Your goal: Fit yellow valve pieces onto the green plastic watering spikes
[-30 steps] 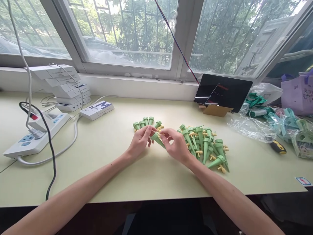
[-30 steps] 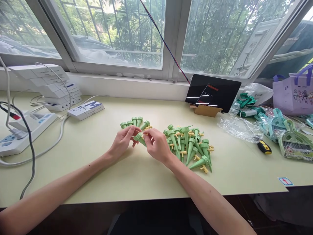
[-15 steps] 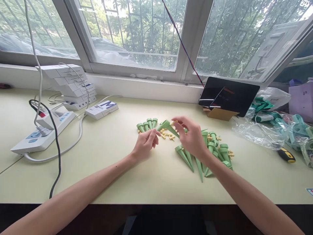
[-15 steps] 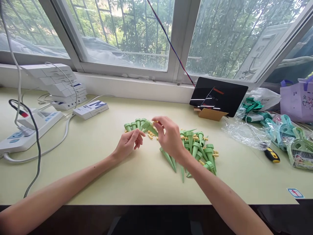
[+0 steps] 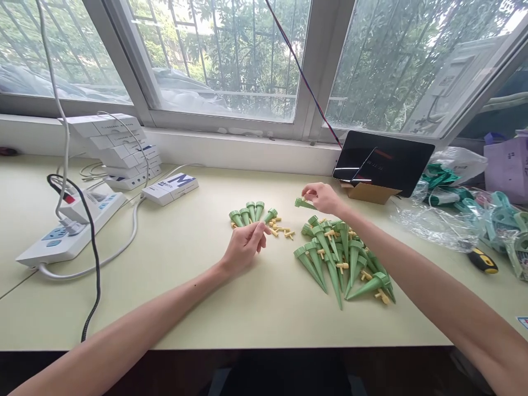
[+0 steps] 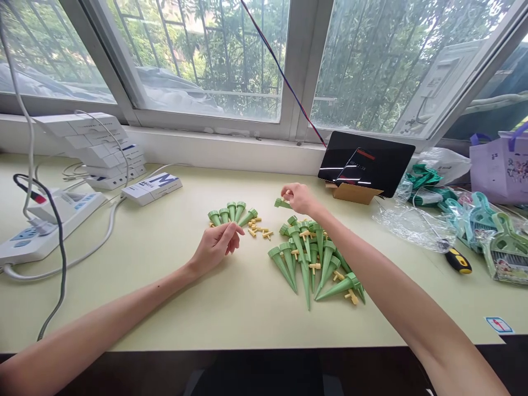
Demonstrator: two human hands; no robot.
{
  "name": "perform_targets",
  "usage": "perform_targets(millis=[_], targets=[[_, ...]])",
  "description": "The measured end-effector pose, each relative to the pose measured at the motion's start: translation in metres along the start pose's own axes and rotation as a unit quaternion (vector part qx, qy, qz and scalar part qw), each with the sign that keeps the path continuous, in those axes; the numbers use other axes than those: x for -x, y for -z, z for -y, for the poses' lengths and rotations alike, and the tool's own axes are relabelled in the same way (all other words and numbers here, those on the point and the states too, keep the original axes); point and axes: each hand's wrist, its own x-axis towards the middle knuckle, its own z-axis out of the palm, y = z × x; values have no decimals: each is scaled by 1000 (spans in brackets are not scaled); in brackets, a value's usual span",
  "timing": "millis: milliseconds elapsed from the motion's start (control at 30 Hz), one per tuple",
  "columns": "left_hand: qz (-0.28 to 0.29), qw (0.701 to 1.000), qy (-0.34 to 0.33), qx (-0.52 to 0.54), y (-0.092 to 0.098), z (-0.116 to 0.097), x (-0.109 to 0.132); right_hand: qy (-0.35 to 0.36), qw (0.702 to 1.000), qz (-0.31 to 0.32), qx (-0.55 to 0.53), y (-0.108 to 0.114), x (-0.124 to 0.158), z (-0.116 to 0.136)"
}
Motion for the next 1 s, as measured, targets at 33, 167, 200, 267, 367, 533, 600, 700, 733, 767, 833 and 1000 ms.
perform_targets(millis=[33,167,200,267,367,533,600,700,733,767,833,1000], targets=[[1,1000,0,0,0,0,0,-1,1000,24,11,-2,-2,-2],[3,1000,-1,-5,0,0,1,-7,993,112,39,-8,-6,-2],[3,1000,-3,-8,0,-1,1,-8,991,125,43,-9,-6,-2],[3,1000,-6,-14,0,-1,1,-7,989,140,46,-11,-5,-1],[3,1000,-10,-21,0,-2,1,0,986,157,54,-15,-5,0],[6,999,-15,-33,0,-2,1,8,979,189,72,-20,-6,0],[7,999,-17,-37,0,-1,0,11,978,191,78,-23,-6,0],[8,999,-19,-41,0,0,0,19,979,186,86,-27,-6,0],[8,999,-18,-43,0,0,0,23,979,183,88,-29,-6,-1],[9,999,-18,-44,0,1,0,25,979,181,89,-30,-6,-1],[10,999,-17,-47,0,1,0,30,980,177,90,-32,-6,-2],[10,999,-14,-41,0,1,-1,34,979,184,82,-33,-6,-3]])
